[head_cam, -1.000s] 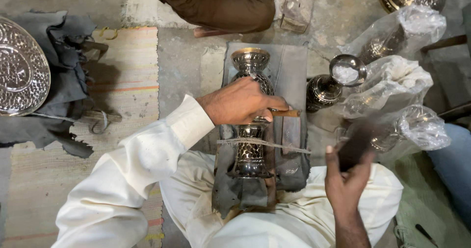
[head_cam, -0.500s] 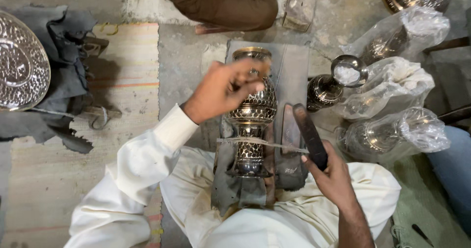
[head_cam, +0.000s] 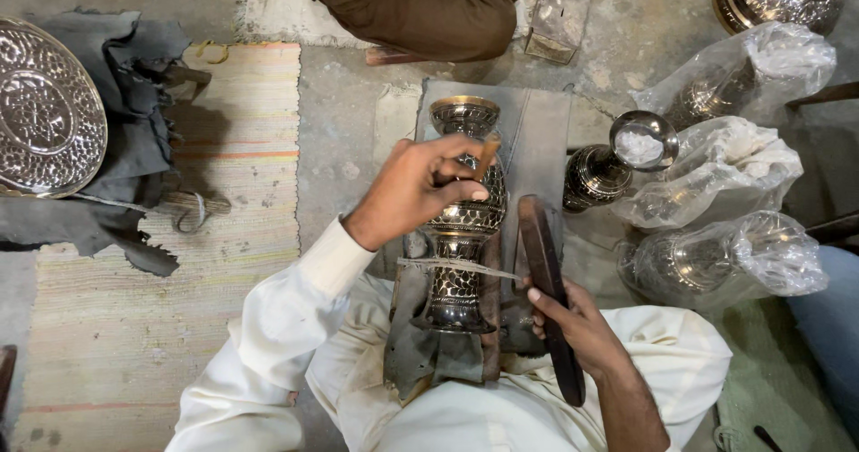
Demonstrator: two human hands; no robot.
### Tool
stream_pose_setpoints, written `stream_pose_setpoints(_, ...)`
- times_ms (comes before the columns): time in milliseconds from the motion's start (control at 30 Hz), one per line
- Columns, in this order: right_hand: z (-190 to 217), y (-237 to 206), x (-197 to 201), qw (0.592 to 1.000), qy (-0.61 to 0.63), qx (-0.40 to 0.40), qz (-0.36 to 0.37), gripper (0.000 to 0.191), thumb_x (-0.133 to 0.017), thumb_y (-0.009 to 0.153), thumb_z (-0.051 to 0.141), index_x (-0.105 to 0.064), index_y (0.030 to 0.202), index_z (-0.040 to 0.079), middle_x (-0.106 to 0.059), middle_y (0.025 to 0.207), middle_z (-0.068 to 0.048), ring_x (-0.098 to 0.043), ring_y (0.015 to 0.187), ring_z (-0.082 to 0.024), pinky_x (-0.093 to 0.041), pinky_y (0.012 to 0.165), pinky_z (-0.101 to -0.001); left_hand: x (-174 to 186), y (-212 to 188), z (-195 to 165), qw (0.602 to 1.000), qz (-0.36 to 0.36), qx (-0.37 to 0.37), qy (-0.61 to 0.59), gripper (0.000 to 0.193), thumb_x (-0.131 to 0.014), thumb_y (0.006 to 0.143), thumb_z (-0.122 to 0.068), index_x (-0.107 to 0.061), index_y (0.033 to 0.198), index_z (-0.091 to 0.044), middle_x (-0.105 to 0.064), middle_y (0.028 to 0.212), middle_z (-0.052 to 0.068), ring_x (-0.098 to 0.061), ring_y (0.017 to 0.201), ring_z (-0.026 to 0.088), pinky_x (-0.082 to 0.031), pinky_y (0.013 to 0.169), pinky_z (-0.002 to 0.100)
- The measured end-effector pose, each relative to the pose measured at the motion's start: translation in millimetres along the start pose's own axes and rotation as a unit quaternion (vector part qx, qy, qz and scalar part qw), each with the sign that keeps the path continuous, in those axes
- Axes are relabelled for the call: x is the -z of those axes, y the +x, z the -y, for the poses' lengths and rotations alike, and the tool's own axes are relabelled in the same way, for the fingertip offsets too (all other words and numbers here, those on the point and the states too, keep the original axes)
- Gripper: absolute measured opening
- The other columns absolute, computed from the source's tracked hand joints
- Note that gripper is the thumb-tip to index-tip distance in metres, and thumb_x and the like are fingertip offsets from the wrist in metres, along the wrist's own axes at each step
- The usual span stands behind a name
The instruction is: The person sits on the floor and uses a hammer and chisel to create a textured pattern on a silver-colored metal vase. They repeatedly strike the chisel against the vase's surface while rotating it to cover different areas.
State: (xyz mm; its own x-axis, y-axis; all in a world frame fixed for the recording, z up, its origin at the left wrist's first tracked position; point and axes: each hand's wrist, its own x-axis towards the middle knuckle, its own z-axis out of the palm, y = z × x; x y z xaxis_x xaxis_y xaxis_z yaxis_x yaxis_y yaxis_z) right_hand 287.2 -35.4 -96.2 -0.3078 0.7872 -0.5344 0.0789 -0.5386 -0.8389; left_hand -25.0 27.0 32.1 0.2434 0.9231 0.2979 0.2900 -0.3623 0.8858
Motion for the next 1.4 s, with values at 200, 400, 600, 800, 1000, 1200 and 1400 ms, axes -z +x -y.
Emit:
stream_pose_setpoints(200, -3, 4, 6, 0.999, 0.019, -0.031, -0.036, 0.036, -0.067, 0.091, 0.022, -0.066, 0.125, 0.009, -0.065, 0.075, -0.003, -0.066, 0.07, -0.015, -0.054, 0.066, -0.0303, -4, 11, -9, 0.996, 0.038, 0.003, 0.075, 0.04, -0.082, 0.087, -0.017, -0.066, 0.122, -0.007, -0.079, 0.092, 0.014, -0.08, 0.085, 0.027, -0.057, 0.068, 0.033)
stream_pose_setpoints(400, 4, 3, 16, 0.998, 0.022, -0.05, -0.009, 0.041, -0.067, 0.089, 0.016, -0.066, 0.13, 0.013, -0.071, 0.081, -0.006, -0.07, 0.076, -0.017, -0.056, 0.071, -0.0326, -6, 13, -8, 0.991, 0.029, -0.024, 0.128, 0.041, -0.08, 0.088, -0.022, -0.066, 0.124, -0.009, -0.077, 0.089, 0.015, -0.077, 0.083, 0.033, -0.057, 0.068, 0.039)
stream_pose_setpoints(600, 50, 20, 29, 0.969, -0.165, 0.173, -0.06, 0.046, -0.078, 0.088, 0.02, -0.064, 0.128, 0.003, -0.069, 0.088, -0.006, -0.067, 0.08, -0.014, -0.057, 0.072, -0.0335, -7, 19, -8, 0.983, 0.045, -0.021, 0.179, 0.039, -0.08, 0.087, -0.024, -0.069, 0.122, -0.011, -0.076, 0.081, 0.014, -0.074, 0.077, 0.035, -0.055, 0.067, 0.043)
stream_pose_setpoints(800, 154, 13, 45, 0.764, -0.462, 0.413, -0.179, 0.05, -0.077, 0.089, 0.014, -0.065, 0.138, 0.011, -0.071, 0.099, -0.011, -0.069, 0.081, -0.023, -0.054, 0.075, -0.0371, -9, 18, -9, 0.985, 0.035, -0.032, 0.165, 0.037, -0.08, 0.087, -0.021, -0.068, 0.121, -0.011, -0.077, 0.084, 0.013, -0.075, 0.08, 0.033, -0.056, 0.069, 0.042)
stream_pose_setpoints(1000, 202, 7, 34, 0.706, -0.598, 0.34, -0.167, 0.041, -0.08, 0.084, 0.017, -0.069, 0.123, 0.013, -0.07, 0.084, -0.016, -0.069, 0.073, -0.035, -0.053, 0.069, -0.0452, -9, 15, -9, 0.99, 0.026, -0.018, 0.134, 0.037, -0.082, 0.086, -0.017, -0.068, 0.119, -0.009, -0.077, 0.09, 0.015, -0.076, 0.085, 0.033, -0.058, 0.071, 0.041)
stream_pose_setpoints(1200, 205, 13, 34, 0.666, -0.64, 0.352, -0.149, 0.045, -0.08, 0.076, 0.012, -0.066, 0.118, 0.008, -0.067, 0.079, -0.016, -0.066, 0.074, -0.036, -0.05, 0.069, -0.0468, -8, 15, -7, 0.99, 0.027, -0.023, 0.134, 0.036, -0.082, 0.085, -0.014, -0.068, 0.118, -0.009, -0.077, 0.089, 0.015, -0.077, 0.084, 0.032, -0.058, 0.07, 0.04)
stream_pose_setpoints(1400, 202, 18, 31, 0.706, -0.572, 0.386, -0.158, 0.036, -0.078, 0.079, 0.015, -0.064, 0.112, 0.009, -0.067, 0.081, -0.013, -0.067, 0.073, -0.034, -0.051, 0.066, -0.0447, -7, 15, -7, 0.989, 0.042, -0.005, 0.139, 0.038, -0.079, 0.087, -0.013, -0.066, 0.123, -0.009, -0.077, 0.085, 0.013, -0.077, 0.08, 0.032, -0.058, 0.069, 0.04)
